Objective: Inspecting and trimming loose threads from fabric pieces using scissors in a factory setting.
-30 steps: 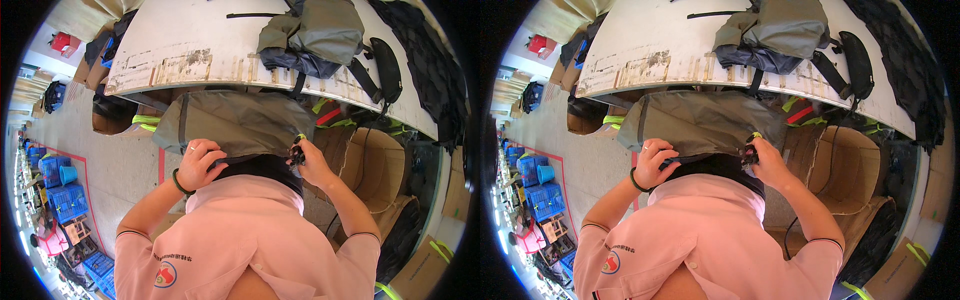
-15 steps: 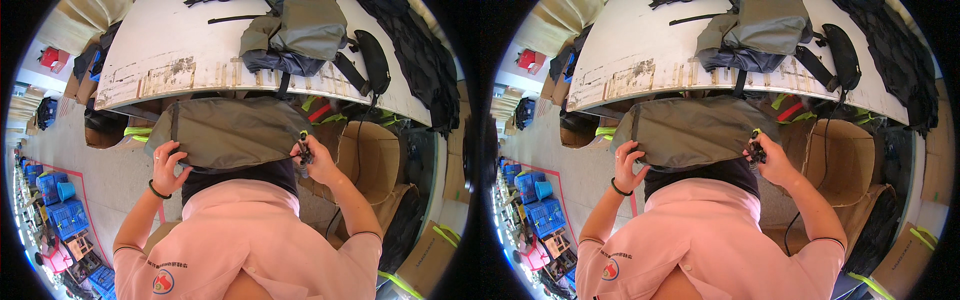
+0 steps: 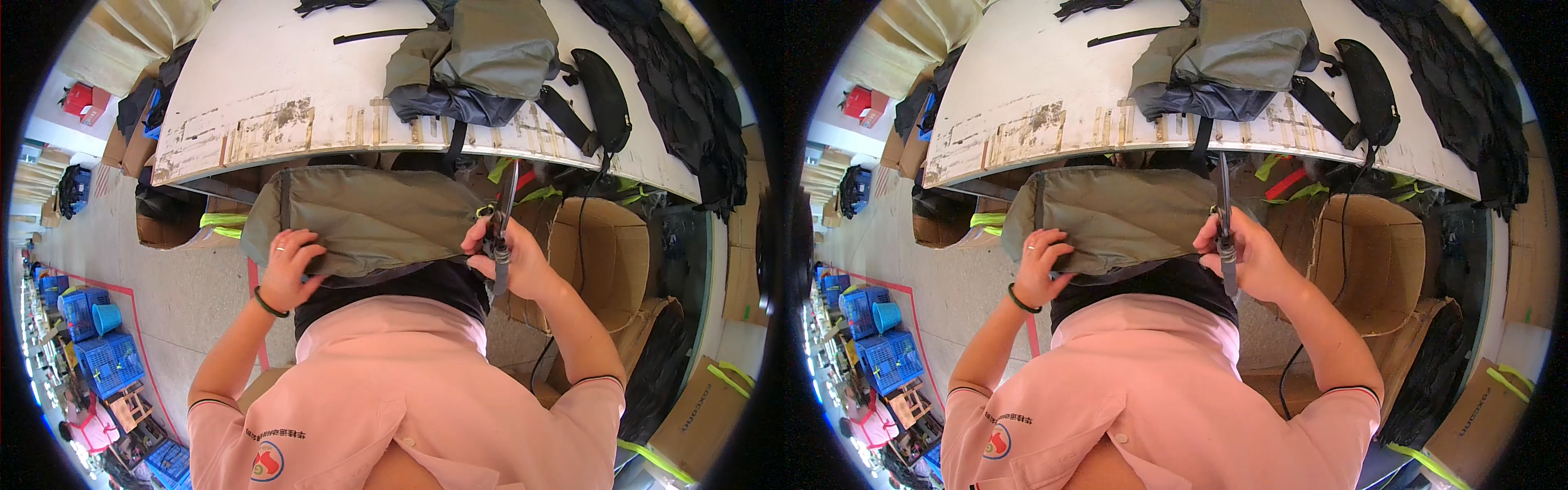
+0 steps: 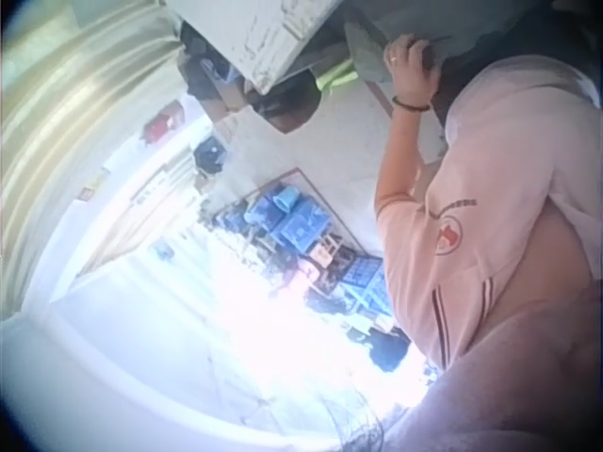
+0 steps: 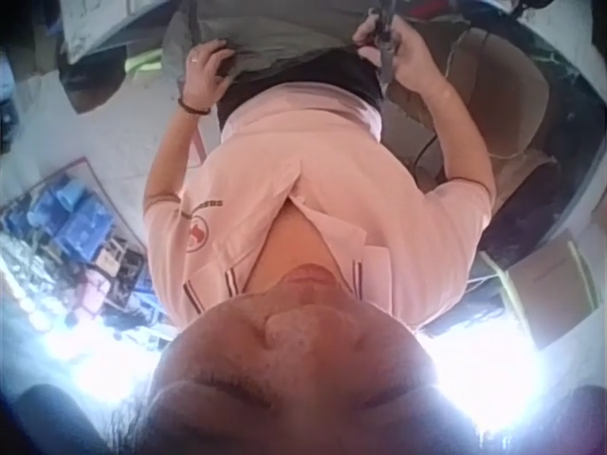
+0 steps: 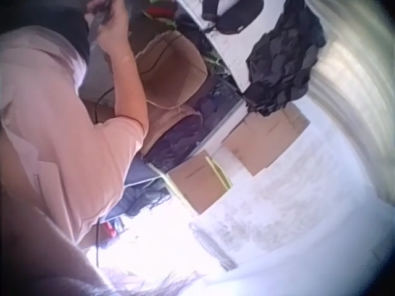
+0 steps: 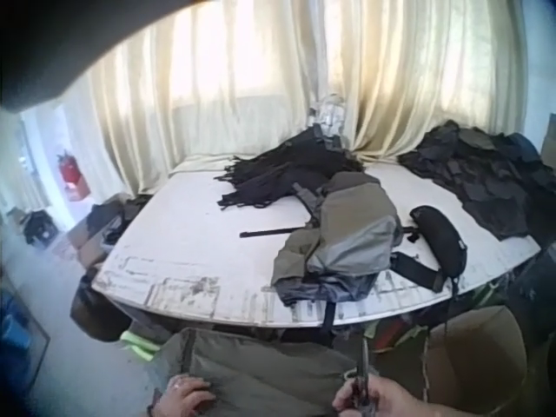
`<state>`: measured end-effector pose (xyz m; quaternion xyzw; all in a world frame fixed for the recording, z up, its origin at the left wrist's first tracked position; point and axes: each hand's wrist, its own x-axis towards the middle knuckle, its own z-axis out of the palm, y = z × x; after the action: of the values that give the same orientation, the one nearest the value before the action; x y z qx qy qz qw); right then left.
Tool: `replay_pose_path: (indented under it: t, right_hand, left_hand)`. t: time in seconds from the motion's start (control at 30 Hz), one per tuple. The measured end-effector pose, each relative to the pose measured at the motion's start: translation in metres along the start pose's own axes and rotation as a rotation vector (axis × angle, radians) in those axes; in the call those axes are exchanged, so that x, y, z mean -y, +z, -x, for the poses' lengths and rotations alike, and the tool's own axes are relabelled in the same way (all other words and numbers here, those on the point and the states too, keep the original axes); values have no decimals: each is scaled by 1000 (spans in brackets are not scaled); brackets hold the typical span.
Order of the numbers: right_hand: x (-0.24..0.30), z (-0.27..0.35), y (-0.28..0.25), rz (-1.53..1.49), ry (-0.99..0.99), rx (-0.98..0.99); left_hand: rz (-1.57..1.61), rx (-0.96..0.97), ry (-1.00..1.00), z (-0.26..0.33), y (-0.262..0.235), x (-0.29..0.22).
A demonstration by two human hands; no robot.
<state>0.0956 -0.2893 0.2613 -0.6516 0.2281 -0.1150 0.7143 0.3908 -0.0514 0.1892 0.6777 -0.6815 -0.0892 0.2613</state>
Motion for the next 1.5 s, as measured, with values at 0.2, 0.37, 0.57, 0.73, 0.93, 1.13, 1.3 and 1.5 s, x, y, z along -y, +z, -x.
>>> replay_pose_path:
  t: [0.2, 0.37, 0.57, 0.73, 0.93, 1.13, 1.3, 1.5]
  right_hand:
    - [5, -13, -14, 98, -40, -53]
    - [-14, -12, -44, 362, -57, -228]
    - [-35, -22, -54, 459, 74, -235]
    - [-38, -26, -53, 537, 51, -234]
    - [-41, -31, -50, 547, 71, -257]
    - [-53, -32, -56, 639, 30, -220]
    - [-37, -35, -41, 573, 69, -175]
    - [-39, -37, -41, 704, 73, -152]
  left_hand:
    - [-57, -56, -251, 59, -20, 70]
    - [612, -39, -578, 44, -48, 62]
    - [1101, 71, -592, 32, -59, 52]
    - [1310, 25, -641, 28, -55, 47]
    - [1329, 83, -691, 31, -55, 52]
    - [1338, 86, -689, 28, -60, 49]
    - [1332, -21, -760, 33, -64, 58]
    - [287, -120, -279, 6, -73, 30]
